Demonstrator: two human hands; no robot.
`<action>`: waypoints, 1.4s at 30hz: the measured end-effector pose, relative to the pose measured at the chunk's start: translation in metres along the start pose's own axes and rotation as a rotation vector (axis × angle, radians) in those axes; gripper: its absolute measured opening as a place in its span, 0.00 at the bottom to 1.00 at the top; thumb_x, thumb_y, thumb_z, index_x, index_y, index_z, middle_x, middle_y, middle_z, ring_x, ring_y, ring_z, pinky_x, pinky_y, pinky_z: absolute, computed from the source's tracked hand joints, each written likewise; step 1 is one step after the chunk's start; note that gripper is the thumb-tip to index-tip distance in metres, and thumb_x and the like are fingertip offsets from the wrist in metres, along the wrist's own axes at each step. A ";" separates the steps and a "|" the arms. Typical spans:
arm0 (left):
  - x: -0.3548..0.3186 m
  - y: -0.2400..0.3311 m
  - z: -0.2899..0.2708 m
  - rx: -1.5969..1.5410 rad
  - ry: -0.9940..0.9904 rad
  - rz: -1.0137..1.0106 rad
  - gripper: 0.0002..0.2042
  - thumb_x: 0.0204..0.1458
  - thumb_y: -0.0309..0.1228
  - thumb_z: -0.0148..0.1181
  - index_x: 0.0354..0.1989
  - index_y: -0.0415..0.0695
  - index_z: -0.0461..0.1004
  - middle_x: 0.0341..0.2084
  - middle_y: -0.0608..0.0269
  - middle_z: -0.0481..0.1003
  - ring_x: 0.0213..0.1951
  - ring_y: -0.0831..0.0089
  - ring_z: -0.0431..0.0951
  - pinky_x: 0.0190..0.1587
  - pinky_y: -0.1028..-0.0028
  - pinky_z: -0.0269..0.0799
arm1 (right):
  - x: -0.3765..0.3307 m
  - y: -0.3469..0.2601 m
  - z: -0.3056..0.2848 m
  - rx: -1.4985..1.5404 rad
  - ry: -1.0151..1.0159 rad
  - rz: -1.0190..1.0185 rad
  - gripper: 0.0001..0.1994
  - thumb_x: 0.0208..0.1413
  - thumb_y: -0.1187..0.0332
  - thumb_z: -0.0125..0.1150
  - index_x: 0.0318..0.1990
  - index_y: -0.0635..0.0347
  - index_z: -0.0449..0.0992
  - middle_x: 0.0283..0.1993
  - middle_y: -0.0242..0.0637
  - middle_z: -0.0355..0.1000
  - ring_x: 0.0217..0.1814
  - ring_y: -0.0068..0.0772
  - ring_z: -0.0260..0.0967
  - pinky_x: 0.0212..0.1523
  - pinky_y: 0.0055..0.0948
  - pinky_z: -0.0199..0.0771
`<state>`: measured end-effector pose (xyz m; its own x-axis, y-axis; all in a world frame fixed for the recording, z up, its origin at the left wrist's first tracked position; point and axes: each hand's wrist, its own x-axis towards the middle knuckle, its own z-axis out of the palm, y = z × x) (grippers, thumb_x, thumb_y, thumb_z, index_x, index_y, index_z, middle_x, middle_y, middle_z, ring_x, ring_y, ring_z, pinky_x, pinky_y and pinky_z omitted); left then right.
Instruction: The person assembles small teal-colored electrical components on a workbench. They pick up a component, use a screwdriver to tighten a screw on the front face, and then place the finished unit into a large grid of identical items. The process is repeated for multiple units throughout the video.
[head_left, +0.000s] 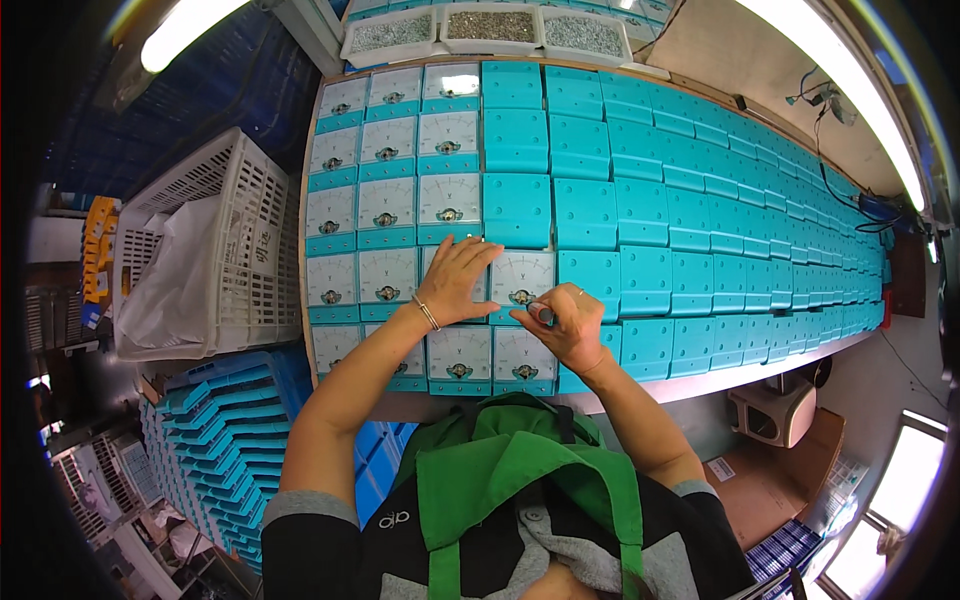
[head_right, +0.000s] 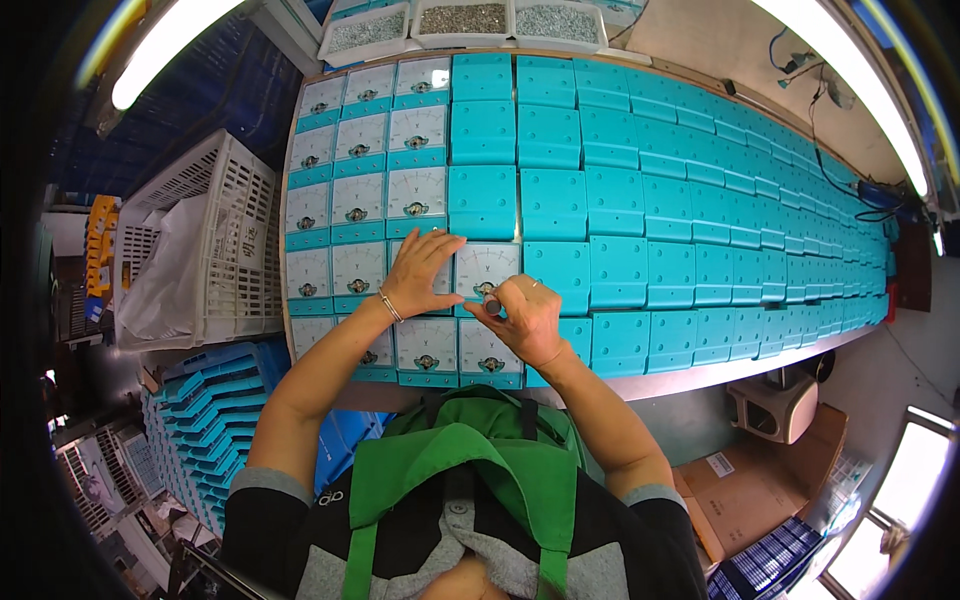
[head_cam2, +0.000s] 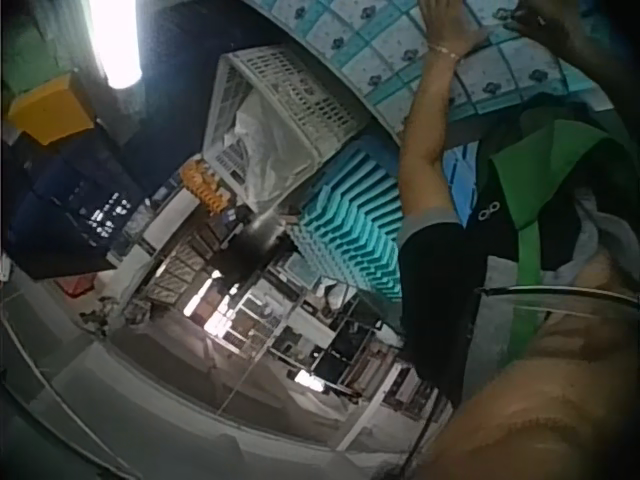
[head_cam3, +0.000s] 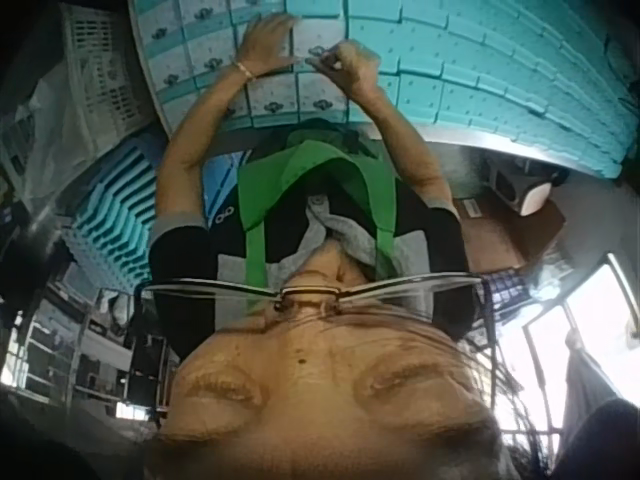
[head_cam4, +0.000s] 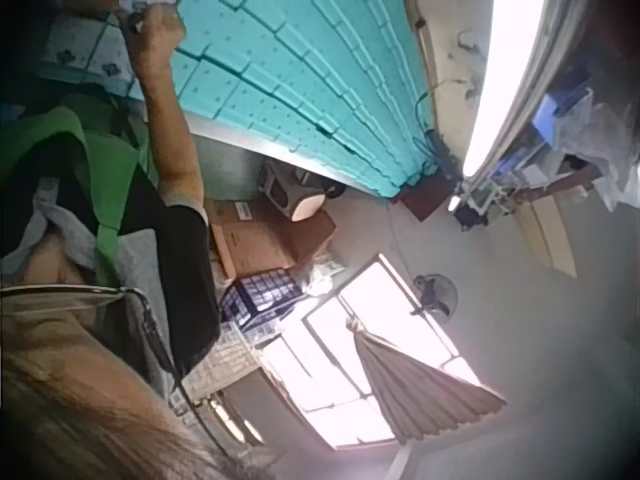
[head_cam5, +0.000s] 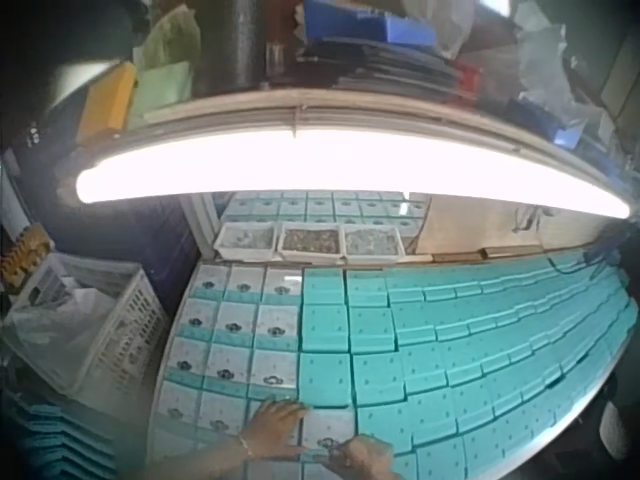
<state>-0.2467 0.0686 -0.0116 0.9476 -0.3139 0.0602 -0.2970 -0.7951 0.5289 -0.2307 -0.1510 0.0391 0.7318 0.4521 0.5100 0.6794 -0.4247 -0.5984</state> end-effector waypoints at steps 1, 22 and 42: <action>0.000 -0.001 0.000 -0.001 -0.001 -0.005 0.42 0.33 0.45 0.71 0.61 0.50 0.60 0.56 0.58 0.65 0.62 0.58 0.60 0.65 0.49 0.47 | -0.002 -0.001 0.002 -0.004 0.027 0.022 0.19 0.33 0.68 0.77 0.19 0.53 0.65 0.18 0.31 0.64 0.17 0.33 0.62 0.17 0.30 0.61; -0.002 -0.003 0.003 -0.024 0.026 0.013 0.40 0.33 0.45 0.71 0.59 0.50 0.62 0.56 0.61 0.66 0.62 0.59 0.60 0.66 0.50 0.47 | 0.006 -0.011 -0.011 0.153 -0.196 0.352 0.12 0.41 0.70 0.71 0.32 0.59 0.72 0.25 0.35 0.73 0.26 0.36 0.70 0.24 0.31 0.69; -0.002 -0.003 0.002 -0.030 0.016 0.022 0.42 0.34 0.46 0.71 0.61 0.48 0.60 0.57 0.57 0.66 0.62 0.58 0.60 0.66 0.50 0.47 | -0.005 -0.028 -0.003 0.101 -0.128 0.284 0.13 0.45 0.77 0.67 0.39 0.60 0.72 0.26 0.39 0.72 0.25 0.36 0.72 0.24 0.31 0.70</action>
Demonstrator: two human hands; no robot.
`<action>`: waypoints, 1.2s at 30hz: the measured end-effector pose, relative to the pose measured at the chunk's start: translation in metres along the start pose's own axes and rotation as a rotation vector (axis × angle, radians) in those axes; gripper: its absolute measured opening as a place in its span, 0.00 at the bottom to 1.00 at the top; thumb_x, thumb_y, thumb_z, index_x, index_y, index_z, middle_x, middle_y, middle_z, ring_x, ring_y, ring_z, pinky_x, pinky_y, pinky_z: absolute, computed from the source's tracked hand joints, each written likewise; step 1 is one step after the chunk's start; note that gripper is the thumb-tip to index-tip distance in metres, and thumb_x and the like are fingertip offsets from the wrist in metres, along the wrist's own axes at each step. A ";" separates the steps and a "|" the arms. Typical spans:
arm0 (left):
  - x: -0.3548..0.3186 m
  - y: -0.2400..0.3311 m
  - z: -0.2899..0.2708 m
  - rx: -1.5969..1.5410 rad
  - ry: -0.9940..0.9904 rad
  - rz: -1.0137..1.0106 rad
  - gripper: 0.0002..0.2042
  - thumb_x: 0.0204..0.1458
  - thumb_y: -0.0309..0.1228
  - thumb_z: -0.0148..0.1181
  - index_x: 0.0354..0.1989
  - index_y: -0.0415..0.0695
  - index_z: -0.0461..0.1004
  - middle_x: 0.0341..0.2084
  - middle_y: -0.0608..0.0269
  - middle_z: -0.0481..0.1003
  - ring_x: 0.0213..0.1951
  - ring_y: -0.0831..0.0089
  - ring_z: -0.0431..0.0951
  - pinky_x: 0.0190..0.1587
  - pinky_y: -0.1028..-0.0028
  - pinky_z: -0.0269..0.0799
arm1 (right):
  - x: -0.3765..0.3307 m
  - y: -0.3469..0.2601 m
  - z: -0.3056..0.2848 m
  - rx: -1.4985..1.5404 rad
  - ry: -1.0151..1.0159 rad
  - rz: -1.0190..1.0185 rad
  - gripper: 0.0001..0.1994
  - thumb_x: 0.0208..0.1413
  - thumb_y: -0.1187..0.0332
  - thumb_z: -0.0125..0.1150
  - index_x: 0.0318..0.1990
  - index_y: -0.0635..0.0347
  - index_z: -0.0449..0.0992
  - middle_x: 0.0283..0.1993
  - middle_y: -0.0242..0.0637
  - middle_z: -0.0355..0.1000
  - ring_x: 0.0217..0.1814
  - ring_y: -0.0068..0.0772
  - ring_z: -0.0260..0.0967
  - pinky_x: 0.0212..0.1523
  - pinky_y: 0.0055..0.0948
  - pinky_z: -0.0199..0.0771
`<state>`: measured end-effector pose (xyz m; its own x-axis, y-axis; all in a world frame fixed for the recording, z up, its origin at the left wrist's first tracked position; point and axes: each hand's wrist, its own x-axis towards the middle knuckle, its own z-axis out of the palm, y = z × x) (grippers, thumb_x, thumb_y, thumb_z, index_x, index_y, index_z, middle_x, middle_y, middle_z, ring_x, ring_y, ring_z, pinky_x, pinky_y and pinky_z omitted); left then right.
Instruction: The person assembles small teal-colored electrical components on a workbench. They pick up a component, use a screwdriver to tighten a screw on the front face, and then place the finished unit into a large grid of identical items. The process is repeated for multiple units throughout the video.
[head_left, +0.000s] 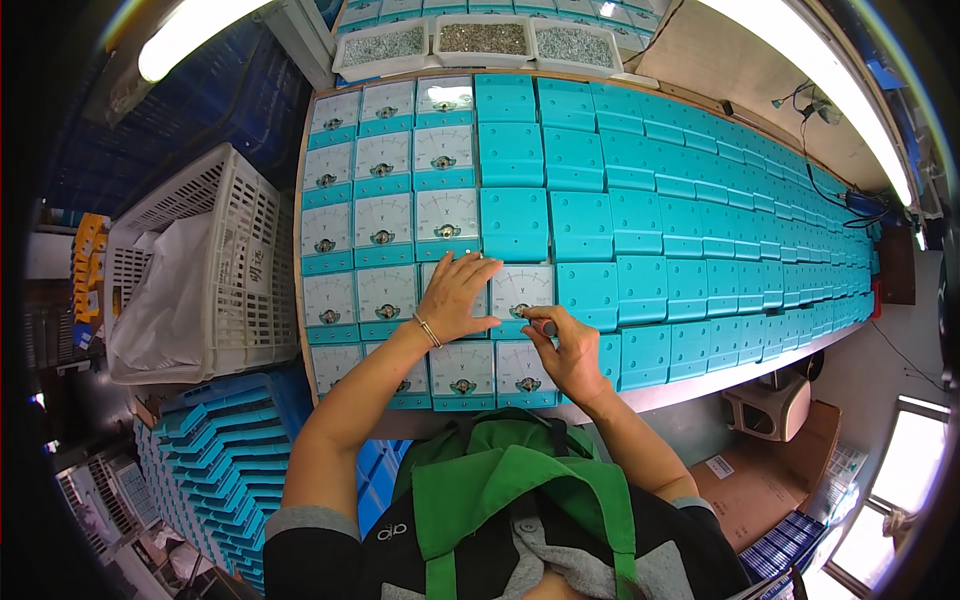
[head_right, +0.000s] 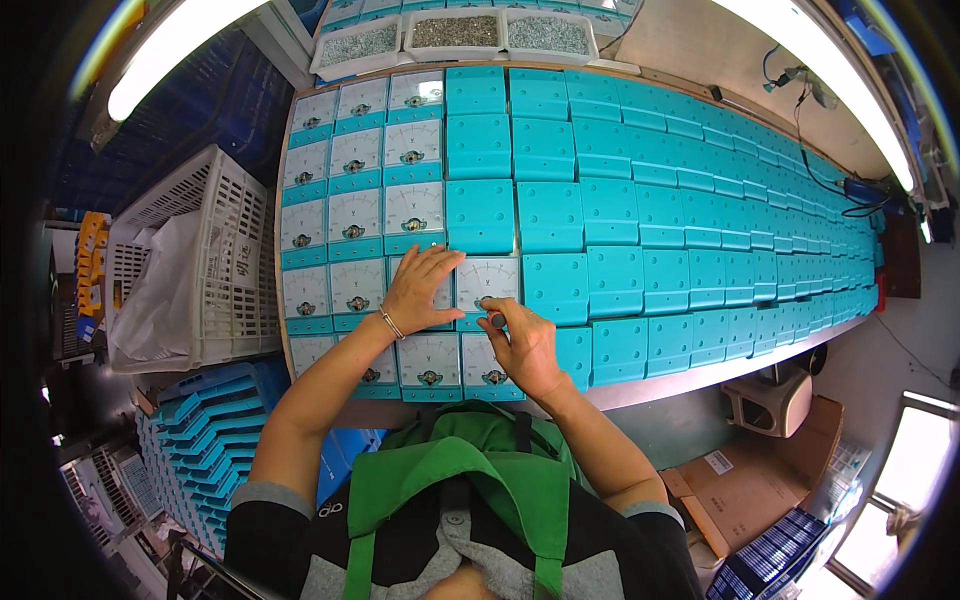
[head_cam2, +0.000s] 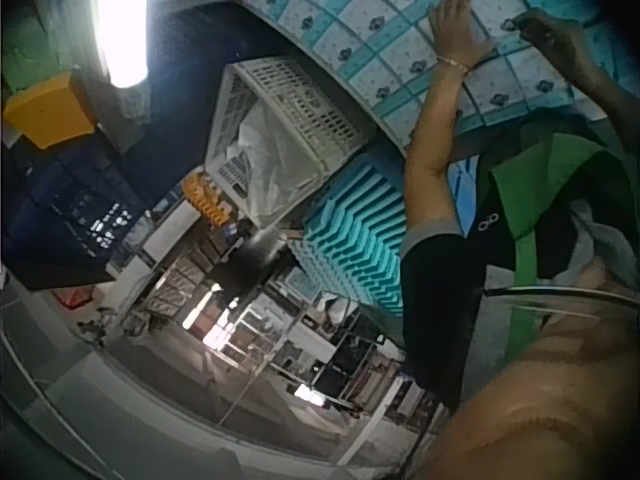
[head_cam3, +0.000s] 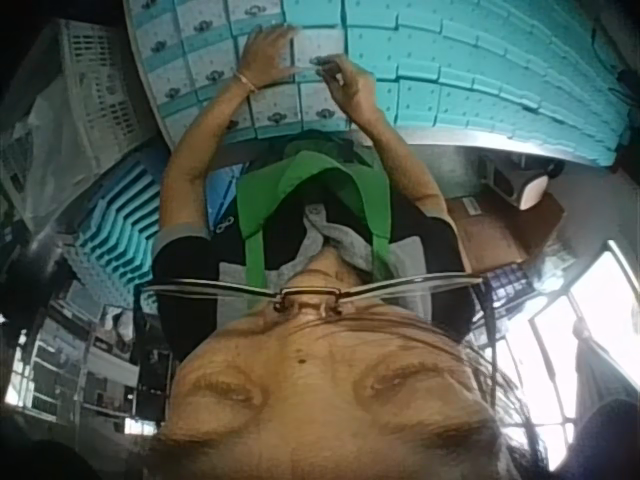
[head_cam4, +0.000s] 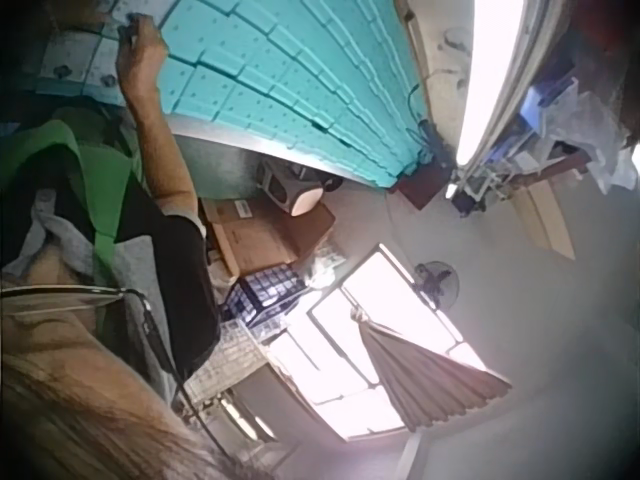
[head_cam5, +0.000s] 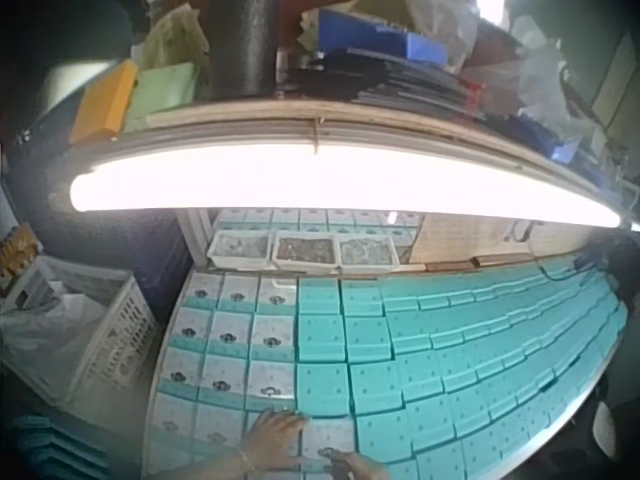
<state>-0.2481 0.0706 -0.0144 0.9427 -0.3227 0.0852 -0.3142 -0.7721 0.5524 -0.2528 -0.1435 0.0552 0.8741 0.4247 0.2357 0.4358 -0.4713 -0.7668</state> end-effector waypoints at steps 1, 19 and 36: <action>0.000 0.000 0.000 0.001 0.001 0.001 0.42 0.34 0.45 0.71 0.61 0.48 0.60 0.57 0.58 0.66 0.62 0.58 0.60 0.66 0.50 0.47 | 0.000 -0.001 -0.001 0.003 -0.012 0.010 0.13 0.45 0.77 0.66 0.39 0.60 0.72 0.27 0.39 0.73 0.26 0.36 0.73 0.24 0.30 0.70; 0.000 -0.001 -0.001 0.018 -0.012 0.006 0.43 0.32 0.44 0.73 0.61 0.50 0.60 0.56 0.59 0.64 0.62 0.58 0.60 0.66 0.50 0.46 | 0.007 0.002 -0.008 0.072 -0.100 0.086 0.09 0.49 0.76 0.63 0.39 0.60 0.73 0.28 0.42 0.74 0.28 0.38 0.74 0.27 0.30 0.72; 0.073 0.074 0.042 0.090 -0.022 0.238 0.22 0.51 0.41 0.59 0.53 0.45 0.68 0.58 0.61 0.64 0.65 0.56 0.55 0.64 0.48 0.52 | -0.084 -0.007 -0.048 0.357 -0.051 0.201 0.15 0.49 0.83 0.61 0.44 0.66 0.68 0.38 0.42 0.76 0.40 0.32 0.77 0.42 0.27 0.77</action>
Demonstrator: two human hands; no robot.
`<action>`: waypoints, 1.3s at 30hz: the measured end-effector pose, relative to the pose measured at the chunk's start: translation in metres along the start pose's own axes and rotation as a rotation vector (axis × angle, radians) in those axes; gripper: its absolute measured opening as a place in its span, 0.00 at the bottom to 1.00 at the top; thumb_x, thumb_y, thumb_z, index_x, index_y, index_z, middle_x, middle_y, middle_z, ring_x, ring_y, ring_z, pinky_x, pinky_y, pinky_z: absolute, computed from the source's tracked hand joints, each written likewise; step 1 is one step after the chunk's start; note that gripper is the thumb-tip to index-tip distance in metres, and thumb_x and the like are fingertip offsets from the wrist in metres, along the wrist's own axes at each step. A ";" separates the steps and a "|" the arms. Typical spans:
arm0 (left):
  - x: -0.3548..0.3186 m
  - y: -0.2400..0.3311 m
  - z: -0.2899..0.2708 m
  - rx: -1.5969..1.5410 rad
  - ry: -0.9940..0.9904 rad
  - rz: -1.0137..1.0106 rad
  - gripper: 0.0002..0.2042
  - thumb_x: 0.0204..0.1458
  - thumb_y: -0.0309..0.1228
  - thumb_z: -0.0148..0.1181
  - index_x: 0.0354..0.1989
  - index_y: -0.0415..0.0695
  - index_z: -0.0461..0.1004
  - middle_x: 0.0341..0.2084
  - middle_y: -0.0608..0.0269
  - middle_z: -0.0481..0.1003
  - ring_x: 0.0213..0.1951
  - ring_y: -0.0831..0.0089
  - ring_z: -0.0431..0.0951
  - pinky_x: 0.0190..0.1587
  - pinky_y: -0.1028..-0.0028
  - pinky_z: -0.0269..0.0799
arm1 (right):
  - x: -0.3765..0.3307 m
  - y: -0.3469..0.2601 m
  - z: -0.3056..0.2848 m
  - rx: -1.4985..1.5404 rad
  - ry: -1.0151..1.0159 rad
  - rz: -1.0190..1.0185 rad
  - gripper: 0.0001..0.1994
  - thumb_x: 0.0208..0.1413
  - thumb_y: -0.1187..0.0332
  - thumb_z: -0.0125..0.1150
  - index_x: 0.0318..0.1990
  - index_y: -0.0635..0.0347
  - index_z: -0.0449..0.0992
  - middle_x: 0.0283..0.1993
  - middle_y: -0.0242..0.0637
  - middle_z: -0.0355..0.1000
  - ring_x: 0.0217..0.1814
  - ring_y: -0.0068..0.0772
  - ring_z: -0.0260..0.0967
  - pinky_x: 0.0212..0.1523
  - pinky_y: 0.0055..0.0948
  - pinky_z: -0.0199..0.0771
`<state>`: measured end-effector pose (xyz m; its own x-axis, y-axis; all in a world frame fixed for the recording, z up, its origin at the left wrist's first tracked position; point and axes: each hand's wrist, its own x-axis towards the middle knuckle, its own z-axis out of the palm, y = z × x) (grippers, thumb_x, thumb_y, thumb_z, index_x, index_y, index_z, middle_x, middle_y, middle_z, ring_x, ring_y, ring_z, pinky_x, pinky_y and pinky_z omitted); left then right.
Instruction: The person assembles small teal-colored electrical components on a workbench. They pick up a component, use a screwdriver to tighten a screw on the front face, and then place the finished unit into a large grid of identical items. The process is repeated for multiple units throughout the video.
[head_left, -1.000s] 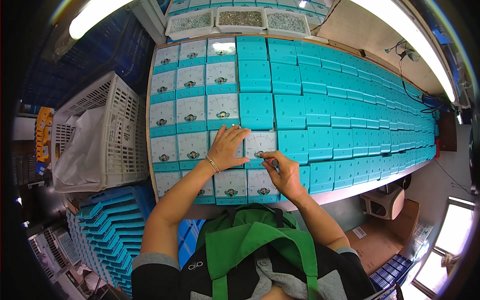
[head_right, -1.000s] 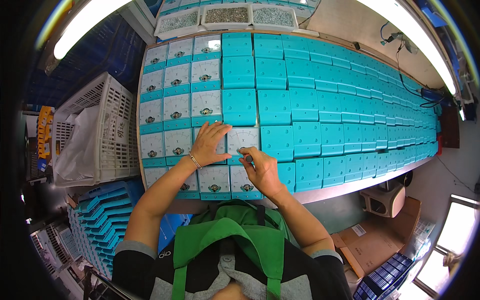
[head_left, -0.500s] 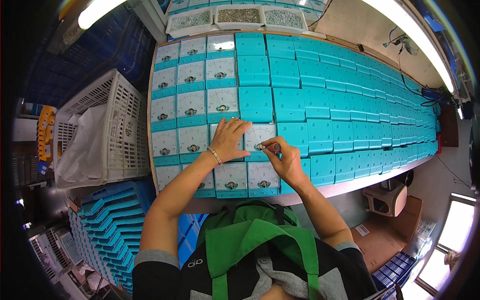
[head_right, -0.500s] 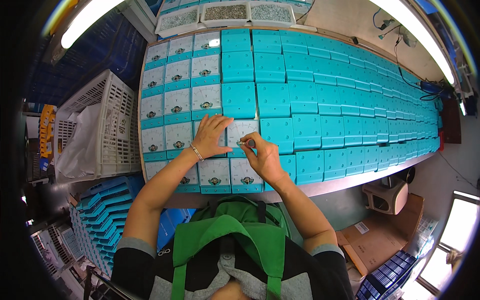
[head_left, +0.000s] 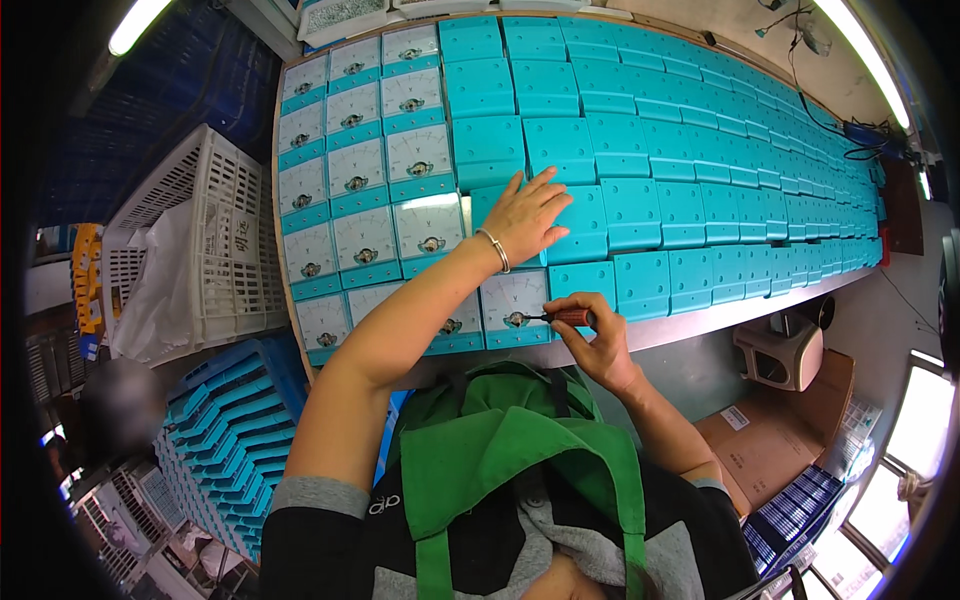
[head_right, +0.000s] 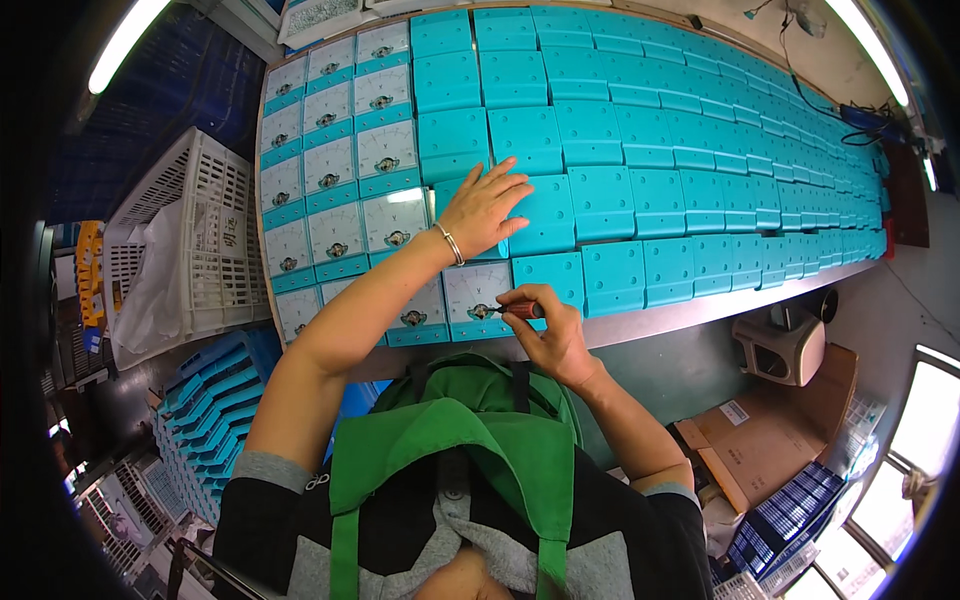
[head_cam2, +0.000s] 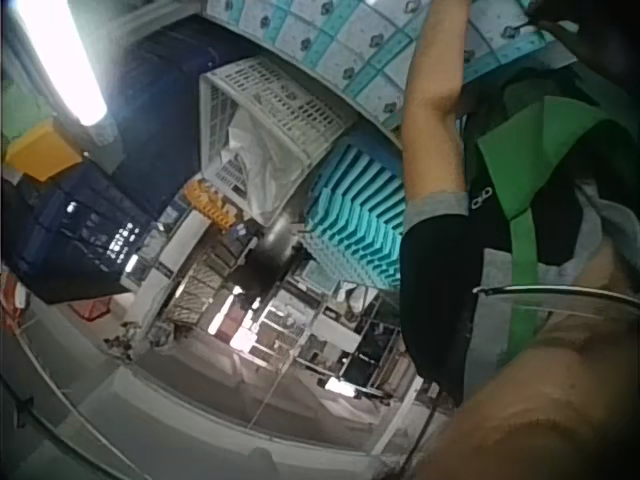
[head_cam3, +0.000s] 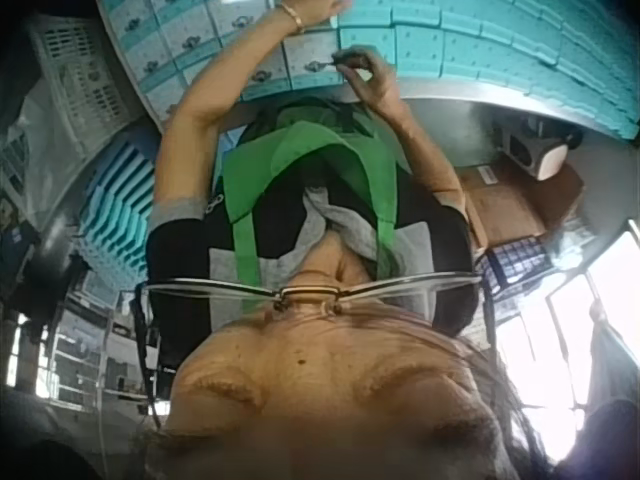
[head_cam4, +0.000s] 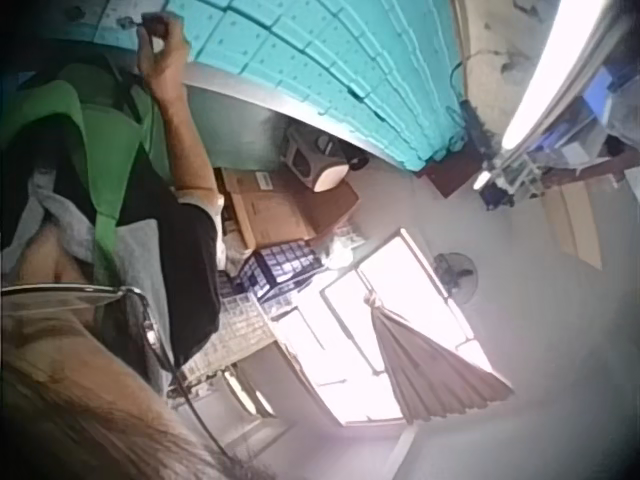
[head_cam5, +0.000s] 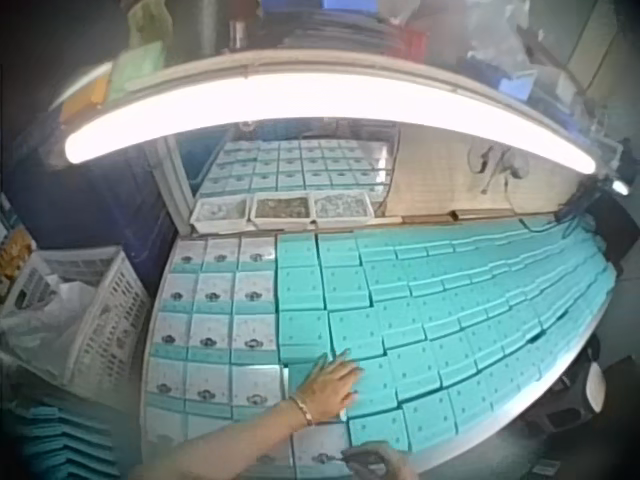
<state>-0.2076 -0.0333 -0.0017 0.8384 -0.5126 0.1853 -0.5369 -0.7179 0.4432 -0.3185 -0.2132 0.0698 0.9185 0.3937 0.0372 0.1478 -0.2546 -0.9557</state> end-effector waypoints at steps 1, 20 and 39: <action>-0.001 0.001 0.004 0.027 0.062 -0.018 0.22 0.52 0.41 0.58 0.54 0.45 0.68 0.58 0.60 0.64 0.65 0.56 0.55 0.64 0.48 0.51 | -0.005 0.003 0.002 -0.018 -0.020 -0.020 0.14 0.49 0.83 0.62 0.43 0.66 0.68 0.37 0.42 0.76 0.40 0.32 0.77 0.41 0.26 0.77; -0.150 0.027 -0.013 -0.040 -0.066 -0.219 0.44 0.29 0.45 0.74 0.60 0.50 0.61 0.55 0.60 0.64 0.60 0.59 0.60 0.63 0.49 0.50 | -0.018 0.016 0.012 -0.143 -0.094 -0.179 0.11 0.50 0.83 0.59 0.40 0.64 0.67 0.35 0.40 0.75 0.25 0.30 0.68 0.28 0.26 0.70; -0.152 0.024 -0.011 -0.037 -0.050 -0.208 0.43 0.29 0.44 0.73 0.59 0.48 0.63 0.55 0.60 0.64 0.59 0.58 0.60 0.63 0.50 0.50 | -0.016 0.010 0.004 -0.097 -0.210 -0.057 0.10 0.50 0.84 0.57 0.39 0.64 0.67 0.40 0.44 0.75 0.35 0.31 0.75 0.33 0.27 0.74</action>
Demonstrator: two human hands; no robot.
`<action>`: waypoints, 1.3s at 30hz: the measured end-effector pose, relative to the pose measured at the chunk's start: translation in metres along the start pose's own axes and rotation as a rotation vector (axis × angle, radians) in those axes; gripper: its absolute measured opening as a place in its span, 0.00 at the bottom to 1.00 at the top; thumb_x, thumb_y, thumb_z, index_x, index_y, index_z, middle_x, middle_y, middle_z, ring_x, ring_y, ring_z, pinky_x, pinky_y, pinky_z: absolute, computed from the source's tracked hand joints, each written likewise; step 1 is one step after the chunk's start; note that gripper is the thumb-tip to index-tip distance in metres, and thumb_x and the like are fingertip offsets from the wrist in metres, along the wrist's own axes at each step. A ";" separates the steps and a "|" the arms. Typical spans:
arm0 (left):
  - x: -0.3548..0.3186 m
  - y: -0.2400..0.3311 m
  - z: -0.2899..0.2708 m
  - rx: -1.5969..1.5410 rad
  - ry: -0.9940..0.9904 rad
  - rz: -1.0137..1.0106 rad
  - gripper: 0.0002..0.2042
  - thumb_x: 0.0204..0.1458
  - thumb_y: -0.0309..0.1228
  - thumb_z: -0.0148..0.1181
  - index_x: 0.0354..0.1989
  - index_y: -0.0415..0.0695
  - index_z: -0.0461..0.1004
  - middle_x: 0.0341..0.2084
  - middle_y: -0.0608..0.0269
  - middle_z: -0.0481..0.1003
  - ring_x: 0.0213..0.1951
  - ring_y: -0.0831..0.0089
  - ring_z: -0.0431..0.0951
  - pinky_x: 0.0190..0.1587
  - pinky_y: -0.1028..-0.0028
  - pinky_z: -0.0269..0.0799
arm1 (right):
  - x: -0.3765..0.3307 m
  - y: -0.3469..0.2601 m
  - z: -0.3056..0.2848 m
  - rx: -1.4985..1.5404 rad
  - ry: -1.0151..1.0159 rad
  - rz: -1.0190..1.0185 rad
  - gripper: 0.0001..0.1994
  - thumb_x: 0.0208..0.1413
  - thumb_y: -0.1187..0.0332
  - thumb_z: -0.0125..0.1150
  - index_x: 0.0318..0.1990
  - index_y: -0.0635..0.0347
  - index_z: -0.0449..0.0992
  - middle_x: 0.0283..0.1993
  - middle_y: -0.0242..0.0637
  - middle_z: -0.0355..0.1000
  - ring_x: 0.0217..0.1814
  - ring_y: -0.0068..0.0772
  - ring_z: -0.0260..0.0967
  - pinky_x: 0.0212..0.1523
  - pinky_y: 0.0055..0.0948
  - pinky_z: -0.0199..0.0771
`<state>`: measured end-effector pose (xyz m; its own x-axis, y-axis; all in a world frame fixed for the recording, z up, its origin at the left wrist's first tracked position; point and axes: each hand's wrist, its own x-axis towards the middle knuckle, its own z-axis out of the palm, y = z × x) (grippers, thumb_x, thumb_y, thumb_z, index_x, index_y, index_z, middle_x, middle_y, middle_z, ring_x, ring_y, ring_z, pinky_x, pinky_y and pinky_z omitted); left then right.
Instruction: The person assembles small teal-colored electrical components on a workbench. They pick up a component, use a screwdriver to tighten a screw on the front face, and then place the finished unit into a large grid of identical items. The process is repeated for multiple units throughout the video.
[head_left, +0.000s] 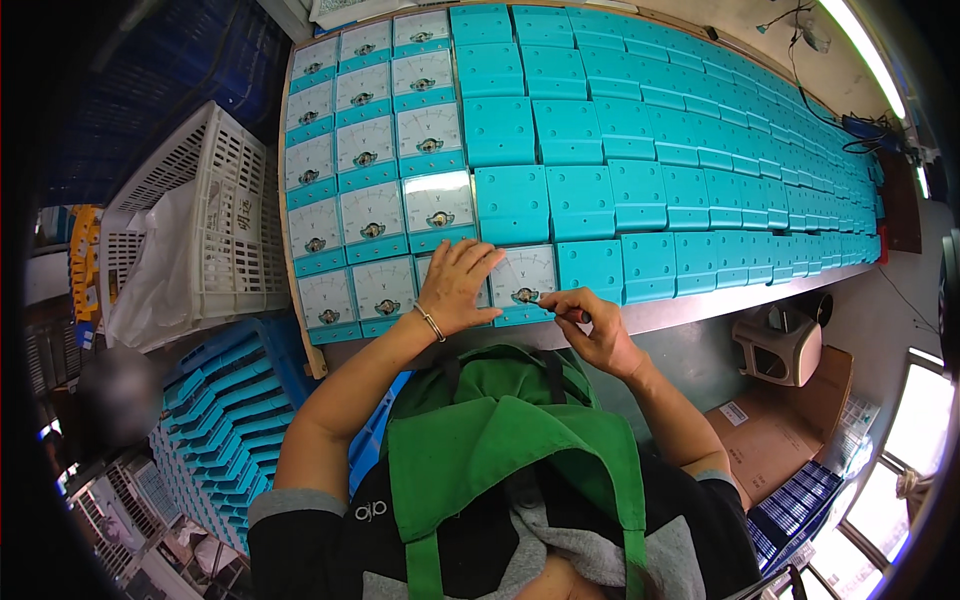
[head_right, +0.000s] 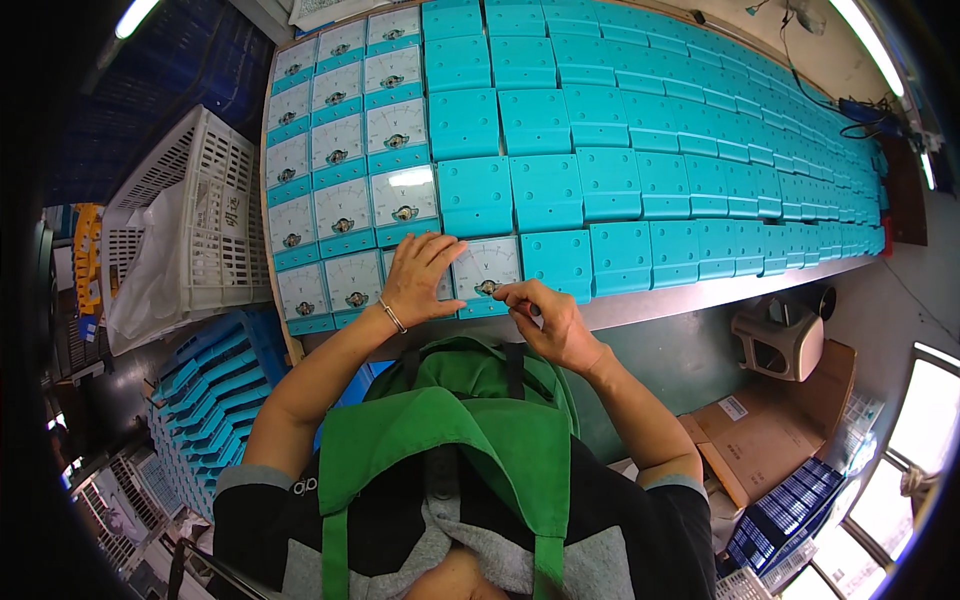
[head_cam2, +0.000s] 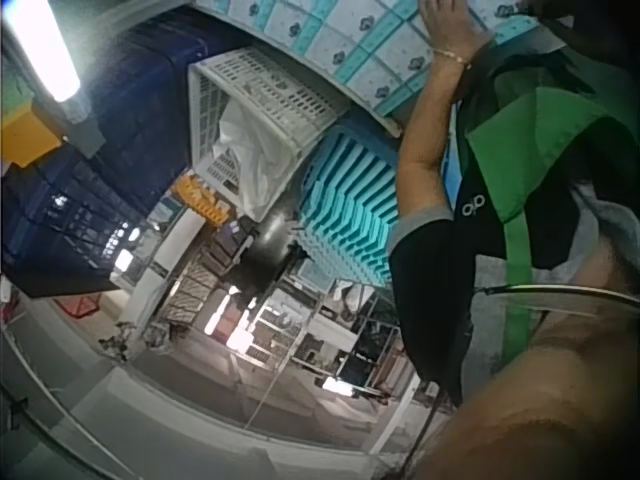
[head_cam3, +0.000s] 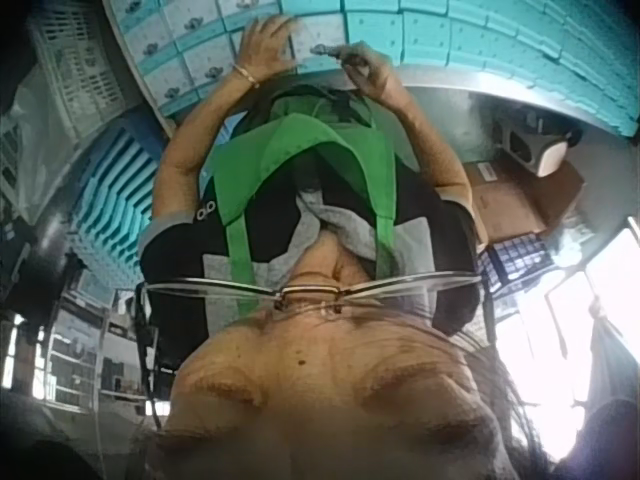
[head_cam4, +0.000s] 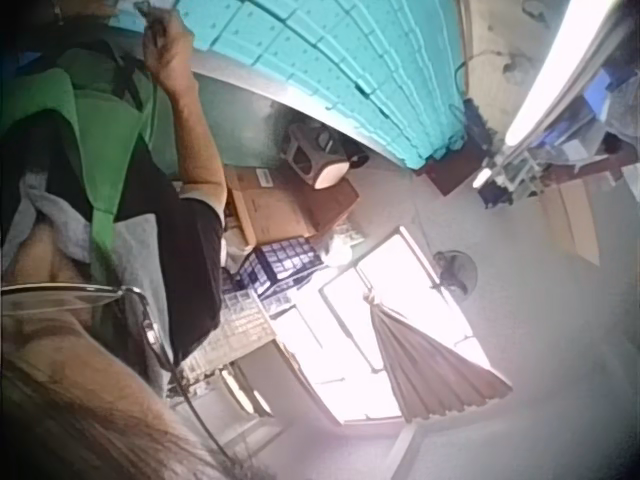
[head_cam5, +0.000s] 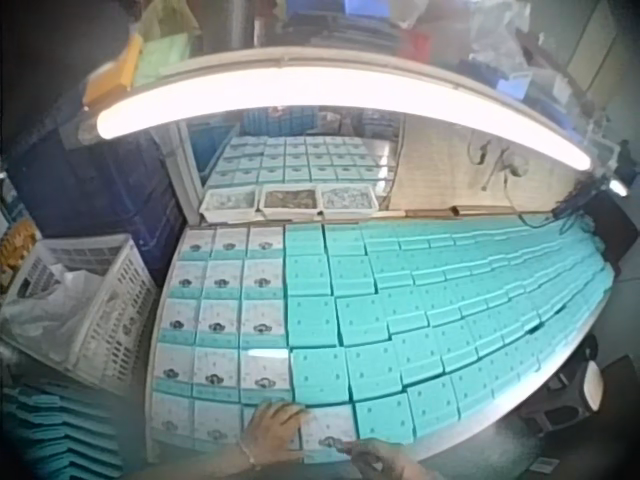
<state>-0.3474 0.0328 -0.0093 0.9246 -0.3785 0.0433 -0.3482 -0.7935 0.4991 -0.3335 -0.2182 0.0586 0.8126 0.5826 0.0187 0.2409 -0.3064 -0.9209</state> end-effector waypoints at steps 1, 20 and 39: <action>0.000 0.000 0.000 0.001 0.002 0.003 0.43 0.29 0.44 0.73 0.59 0.48 0.63 0.54 0.60 0.64 0.59 0.59 0.60 0.63 0.50 0.50 | 0.000 -0.001 0.002 -0.019 -0.002 -0.009 0.10 0.50 0.84 0.57 0.39 0.64 0.67 0.39 0.43 0.75 0.34 0.30 0.75 0.31 0.27 0.73; -0.001 0.000 0.004 -0.003 0.029 -0.003 0.44 0.28 0.45 0.74 0.59 0.51 0.63 0.55 0.62 0.64 0.59 0.58 0.61 0.62 0.49 0.52 | 0.008 0.002 0.012 -0.101 0.126 -0.031 0.12 0.50 0.79 0.63 0.41 0.63 0.69 0.30 0.41 0.75 0.30 0.35 0.76 0.29 0.28 0.74; -0.001 -0.002 0.003 0.036 0.019 -0.018 0.43 0.28 0.48 0.72 0.60 0.53 0.64 0.56 0.63 0.65 0.59 0.58 0.62 0.63 0.49 0.52 | 0.031 -0.011 -0.015 -0.182 -0.499 -0.456 0.12 0.42 0.84 0.57 0.35 0.59 0.72 0.37 0.38 0.75 0.39 0.41 0.74 0.36 0.34 0.74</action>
<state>-0.3484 0.0330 -0.0129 0.9335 -0.3551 0.0510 -0.3363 -0.8168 0.4688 -0.3036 -0.2079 0.0753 0.2787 0.9459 0.1664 0.6201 -0.0449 -0.7833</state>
